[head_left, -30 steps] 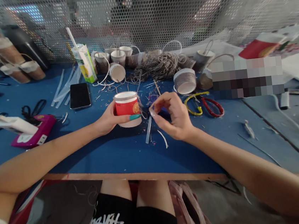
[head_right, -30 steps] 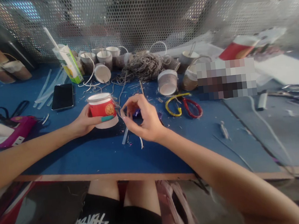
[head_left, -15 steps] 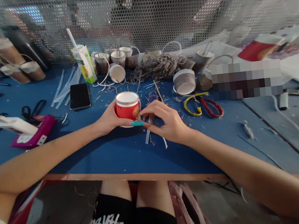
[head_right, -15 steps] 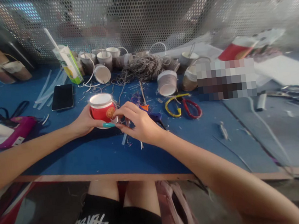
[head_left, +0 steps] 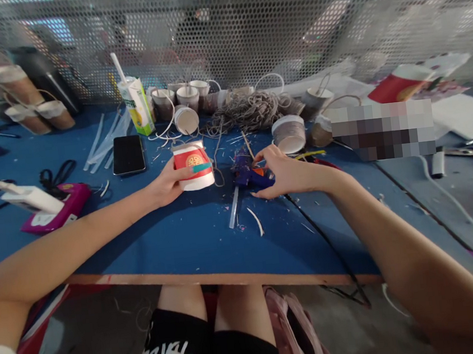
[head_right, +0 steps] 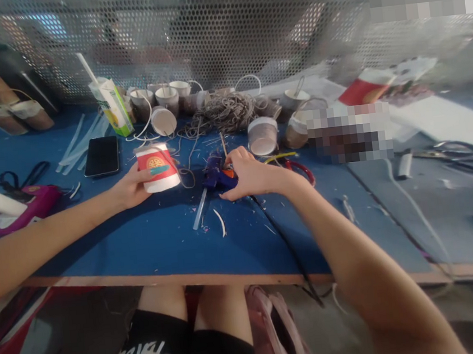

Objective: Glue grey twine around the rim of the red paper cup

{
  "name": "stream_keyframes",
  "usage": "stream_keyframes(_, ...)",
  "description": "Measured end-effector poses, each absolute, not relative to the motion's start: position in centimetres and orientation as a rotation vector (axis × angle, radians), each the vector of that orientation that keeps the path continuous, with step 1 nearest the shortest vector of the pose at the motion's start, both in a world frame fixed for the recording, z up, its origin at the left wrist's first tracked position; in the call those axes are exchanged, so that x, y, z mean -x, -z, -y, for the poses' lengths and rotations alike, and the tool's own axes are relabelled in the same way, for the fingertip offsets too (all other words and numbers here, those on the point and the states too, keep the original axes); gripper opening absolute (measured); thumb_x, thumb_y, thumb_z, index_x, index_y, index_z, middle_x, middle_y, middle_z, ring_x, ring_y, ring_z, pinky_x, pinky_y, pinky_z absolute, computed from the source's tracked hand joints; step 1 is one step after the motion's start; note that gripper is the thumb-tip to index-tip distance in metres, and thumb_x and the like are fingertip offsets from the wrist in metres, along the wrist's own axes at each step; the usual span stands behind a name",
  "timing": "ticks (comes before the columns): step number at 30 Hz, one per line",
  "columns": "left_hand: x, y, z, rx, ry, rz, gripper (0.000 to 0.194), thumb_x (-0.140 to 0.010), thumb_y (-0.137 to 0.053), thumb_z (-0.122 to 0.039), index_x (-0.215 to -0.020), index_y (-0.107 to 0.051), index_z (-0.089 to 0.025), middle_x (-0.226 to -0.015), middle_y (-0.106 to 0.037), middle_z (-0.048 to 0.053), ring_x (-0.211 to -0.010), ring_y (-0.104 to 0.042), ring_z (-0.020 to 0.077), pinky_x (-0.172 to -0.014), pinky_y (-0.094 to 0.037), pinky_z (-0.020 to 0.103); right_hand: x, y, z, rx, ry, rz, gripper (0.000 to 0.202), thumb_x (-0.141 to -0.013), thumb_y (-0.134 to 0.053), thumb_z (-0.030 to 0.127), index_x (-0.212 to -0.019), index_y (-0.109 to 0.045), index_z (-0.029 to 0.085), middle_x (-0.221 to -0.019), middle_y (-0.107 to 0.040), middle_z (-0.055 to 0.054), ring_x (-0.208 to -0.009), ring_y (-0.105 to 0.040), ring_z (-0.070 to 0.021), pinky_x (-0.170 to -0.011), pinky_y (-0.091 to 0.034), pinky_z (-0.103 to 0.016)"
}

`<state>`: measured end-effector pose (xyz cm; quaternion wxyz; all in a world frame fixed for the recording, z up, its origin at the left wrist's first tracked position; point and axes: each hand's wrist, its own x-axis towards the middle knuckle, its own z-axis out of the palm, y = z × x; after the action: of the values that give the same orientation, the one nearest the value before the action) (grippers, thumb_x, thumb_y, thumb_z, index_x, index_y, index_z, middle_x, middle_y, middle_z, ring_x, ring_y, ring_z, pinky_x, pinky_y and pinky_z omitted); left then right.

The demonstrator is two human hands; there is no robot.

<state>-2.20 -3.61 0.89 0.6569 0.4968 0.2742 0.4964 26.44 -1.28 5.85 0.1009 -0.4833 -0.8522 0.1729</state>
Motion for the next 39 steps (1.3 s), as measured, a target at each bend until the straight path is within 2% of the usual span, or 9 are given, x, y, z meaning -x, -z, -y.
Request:
stream_keyframes(4,1.9,-0.7,3.5,-1.138,-1.158,-0.581,0.067,-0.049,-0.094,-0.029,-0.109,-0.063,-0.019,-0.098,-0.075,0.004,-0.092,-0.072,0.0217,-0.087,-0.058,0.037,-26.2,-4.8,1.5,1.353,-0.316,2.600,0.052,-0.051,-0.081,0.028,-0.088,-0.046,0.023,-0.092,-0.051,-0.005,-0.084,-0.057,-0.0261,-0.070,-0.053,-0.041)
stream_keyframes(9,2.1,-1.0,3.8,-1.119,-1.106,-0.577,0.054,-0.060,-0.088,-0.034,-0.108,-0.068,-0.017,-0.106,-0.077,0.009,-0.099,-0.073,0.0260,-0.092,-0.059,0.041,-24.5,-4.8,2.7,1.471,-0.018,2.630,0.031,-0.062,-0.065,0.015,-0.085,-0.044,0.021,-0.093,-0.053,-0.009,-0.073,-0.055,-0.0223,-0.065,-0.047,-0.038)
stream_keyframes(12,2.3,-1.1,3.9,-1.060,-1.053,-0.551,0.053,-0.060,-0.085,-0.035,-0.107,-0.070,-0.017,-0.108,-0.078,0.009,-0.095,-0.074,0.0253,-0.086,-0.062,0.039,-24.5,-5.2,2.6,1.440,0.050,2.568,0.021,-0.067,-0.059,0.017,-0.084,-0.047,0.020,-0.089,-0.056,-0.010,-0.064,-0.052,-0.0196,-0.059,-0.044,-0.037)
stream_keyframes(15,2.5,-0.8,3.7,-1.072,-1.046,-0.587,0.051,-0.061,-0.085,-0.036,-0.105,-0.069,-0.017,-0.102,-0.078,0.007,-0.090,-0.075,0.0211,-0.083,-0.062,0.034,-24.8,-5.2,2.0,1.280,-0.065,2.361,0.019,-0.062,-0.058,0.017,-0.076,-0.046,0.023,-0.077,-0.058,-0.007,-0.066,-0.055,-0.0221,-0.061,-0.047,-0.039)
stream_keyframes(19,2.6,-0.3,3.3,-1.110,-1.049,-0.637,0.059,-0.059,-0.090,-0.039,-0.108,-0.065,-0.017,-0.100,-0.077,0.006,-0.093,-0.074,0.0217,-0.088,-0.061,0.036,-24.4,-5.1,2.4,1.139,-0.739,1.851,0.012,-0.061,-0.057,0.027,-0.064,-0.045,0.025,-0.050,-0.052,-0.001,-0.046,-0.051,-0.0179,-0.043,-0.045,-0.034)
stream_keyframes(24,2.3,-0.1,3.3,-1.096,-1.057,-0.608,0.068,-0.049,-0.097,-0.032,-0.107,-0.066,-0.016,-0.101,-0.077,0.007,-0.095,-0.074,0.0239,-0.093,-0.059,0.040,-22.7,-5.8,4.8,0.891,-1.454,1.482,0.033,-0.065,-0.061,0.055,-0.060,-0.049,0.025,-0.041,-0.050,0.002,-0.027,-0.043,-0.0138,-0.024,-0.033,-0.029)
stream_keyframes(29,2.1,-0.3,3.5,-1.106,-1.080,-0.617,0.063,-0.051,-0.096,-0.031,-0.105,-0.066,-0.016,-0.102,-0.076,0.008,-0.099,-0.074,0.0253,-0.097,-0.057,0.043,-21.6,-6.0,6.3,0.820,-1.497,1.463,0.042,-0.064,-0.074,0.060,-0.064,-0.058,0.021,-0.042,-0.051,0.005,-0.022,-0.035,-0.0078,-0.021,-0.027,-0.024)
stream_keyframes(34,2.1,-0.4,3.8,-1.157,-1.060,-0.636,0.062,-0.053,-0.095,-0.029,-0.105,-0.065,-0.017,-0.100,-0.076,0.007,-0.100,-0.074,0.0269,-0.098,-0.057,0.046,-21.5,-5.2,6.6,0.926,-1.369,1.517,0.036,-0.069,-0.080,0.047,-0.059,-0.062,0.019,-0.033,-0.046,0.006,-0.023,-0.038,-0.0087,-0.025,-0.032,-0.022)
stream_keyframes(39,1.9,-0.4,3.9,-1.164,-1.051,-0.679,0.066,-0.049,-0.097,-0.028,-0.106,-0.064,-0.018,-0.097,-0.077,0.006,-0.096,-0.075,0.0252,-0.095,-0.058,0.043,-21.5,-4.8,6.5,0.965,-1.314,1.606,0.041,-0.075,-0.078,0.048,-0.053,-0.063,0.018,-0.031,-0.047,0.003,-0.022,-0.041,-0.0106,-0.027,-0.037,-0.025)
